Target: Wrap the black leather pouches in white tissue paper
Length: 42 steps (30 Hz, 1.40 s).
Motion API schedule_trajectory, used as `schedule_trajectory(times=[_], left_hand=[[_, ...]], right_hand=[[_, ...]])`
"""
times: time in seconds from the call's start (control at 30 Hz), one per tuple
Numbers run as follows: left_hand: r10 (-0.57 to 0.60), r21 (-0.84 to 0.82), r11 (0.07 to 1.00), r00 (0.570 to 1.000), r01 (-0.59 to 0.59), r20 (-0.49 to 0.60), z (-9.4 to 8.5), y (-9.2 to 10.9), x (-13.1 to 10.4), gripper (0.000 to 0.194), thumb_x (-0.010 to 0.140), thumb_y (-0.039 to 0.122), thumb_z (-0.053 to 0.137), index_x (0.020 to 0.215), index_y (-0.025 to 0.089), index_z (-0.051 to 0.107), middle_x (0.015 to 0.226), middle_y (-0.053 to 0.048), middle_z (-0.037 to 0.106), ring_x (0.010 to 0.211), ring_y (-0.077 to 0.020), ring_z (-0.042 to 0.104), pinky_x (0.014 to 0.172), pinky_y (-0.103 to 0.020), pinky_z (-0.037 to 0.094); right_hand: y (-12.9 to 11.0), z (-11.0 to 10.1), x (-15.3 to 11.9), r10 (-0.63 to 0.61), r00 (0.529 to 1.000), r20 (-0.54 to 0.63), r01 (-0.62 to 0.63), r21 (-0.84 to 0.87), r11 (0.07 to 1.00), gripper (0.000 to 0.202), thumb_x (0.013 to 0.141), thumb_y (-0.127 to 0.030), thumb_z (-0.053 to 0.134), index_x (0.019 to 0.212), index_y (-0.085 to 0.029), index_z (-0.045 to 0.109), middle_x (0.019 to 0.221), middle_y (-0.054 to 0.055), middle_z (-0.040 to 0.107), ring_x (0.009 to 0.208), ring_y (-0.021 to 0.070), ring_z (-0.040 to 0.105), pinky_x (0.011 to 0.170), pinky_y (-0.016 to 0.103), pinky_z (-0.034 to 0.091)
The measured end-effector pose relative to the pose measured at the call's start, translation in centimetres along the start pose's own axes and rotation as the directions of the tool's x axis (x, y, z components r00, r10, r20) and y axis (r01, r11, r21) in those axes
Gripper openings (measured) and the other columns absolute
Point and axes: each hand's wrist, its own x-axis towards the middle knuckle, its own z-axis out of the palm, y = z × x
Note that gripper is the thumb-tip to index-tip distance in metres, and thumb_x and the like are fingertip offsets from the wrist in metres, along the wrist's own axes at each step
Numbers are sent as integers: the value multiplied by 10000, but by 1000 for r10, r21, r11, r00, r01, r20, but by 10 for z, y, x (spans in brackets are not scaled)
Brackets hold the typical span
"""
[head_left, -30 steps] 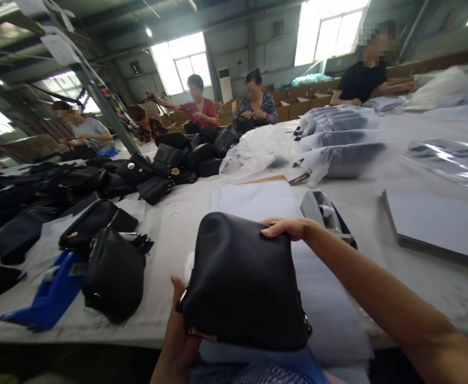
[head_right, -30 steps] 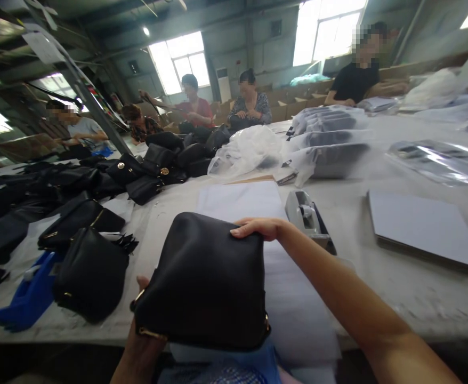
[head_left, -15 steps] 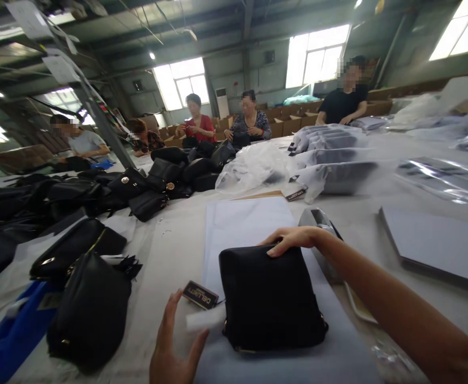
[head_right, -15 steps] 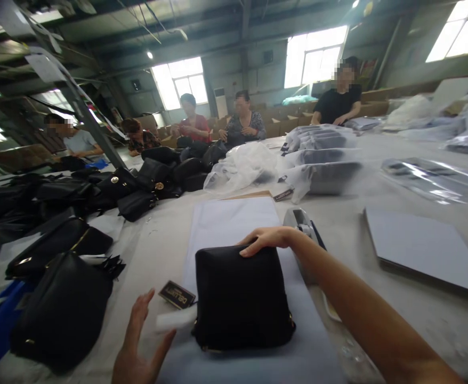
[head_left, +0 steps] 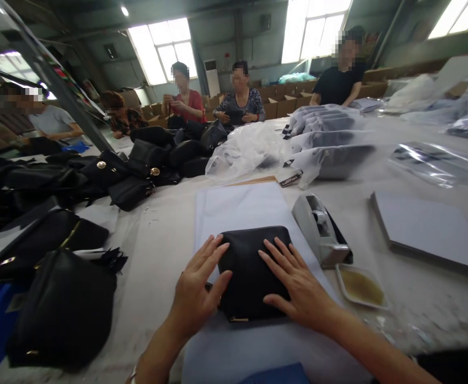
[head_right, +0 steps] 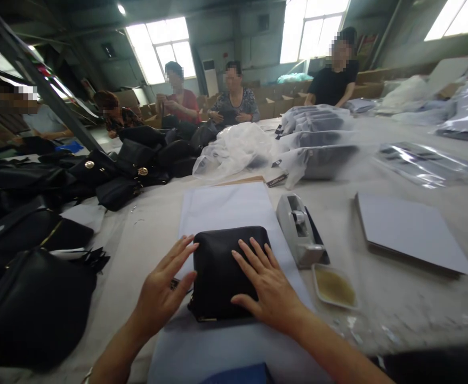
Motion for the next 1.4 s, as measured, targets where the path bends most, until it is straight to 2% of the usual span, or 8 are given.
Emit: schedule_trajectory(times=[0.1,0.23,0.63,0.77,0.9,1.07,1.23,1.4], left_hand=[[111,149,978,970,-146,217,34,6,16,606,955,433,514,1507,249,344,1592,-58,311,1491,-296,199,1192,-557,250],[79,293,943,963,-155,256,62,5,12,619,976,426,465,1531,223,281,1615,-63,233,1504,-313,123,1181,-602,228],[212,258,931,957,-260,198,60,11,-19,592,985,287,456,1532,180,258,1581,-94,321,1491,-260,201,1185,-555,272],[224,162,952,953,-258,204,51,8,-21,541,977,278,484,1498,241,345,1555,-79,386,1473,-252,266,1172,-541,315],[6,115,993,995,-18,104,38,5,-27,523,978,302,494,1485,278,366,1582,-98,332,1466,-275,283,1141,-524,373],[-180,88,983,955,163,237,23,1,-50,964,801,439,733,1557,288,153,1597,-159,273,1404,-326,396,1090,-532,419],[-242,191,960,952,206,190,7,-6,-43,959,811,191,689,1560,317,104,1236,-68,681,1061,-258,663,982,-488,501],[-210,264,941,977,210,-27,-54,-5,-10,799,865,231,644,1540,304,222,1120,-23,727,1010,-227,673,1004,-445,485]], right_hand=[[-2,14,-6,3,999,33,-2,-28,1000,829,886,-486,605,1560,-210,211,1623,97,188,1498,322,91,1188,587,201],[2,21,-6,5,999,42,-3,-47,999,816,886,-455,610,1556,-190,226,1623,98,184,1501,315,70,1190,587,201],[-16,21,-20,-111,994,1,111,-57,992,750,882,-288,640,1538,-246,278,1603,67,260,1492,305,145,1183,584,226],[-15,15,-26,-99,993,67,102,-34,994,956,765,-342,760,1554,-269,226,1630,75,167,1495,344,87,1184,615,171],[-17,7,-30,20,997,76,-19,-12,1000,982,723,-192,740,1549,-330,228,1646,61,76,1492,369,33,1154,638,219],[-16,2,-32,174,981,81,-177,21,984,1087,615,66,612,1552,-318,217,1651,52,-6,1496,333,20,1130,482,379],[0,-19,-5,85,996,14,-85,7,996,825,775,-22,579,1516,-292,336,1572,51,342,1431,279,337,1095,448,447],[-8,-72,51,130,984,-122,-120,86,989,355,943,-275,528,1285,-240,618,1208,51,705,1049,237,696,903,346,572]])
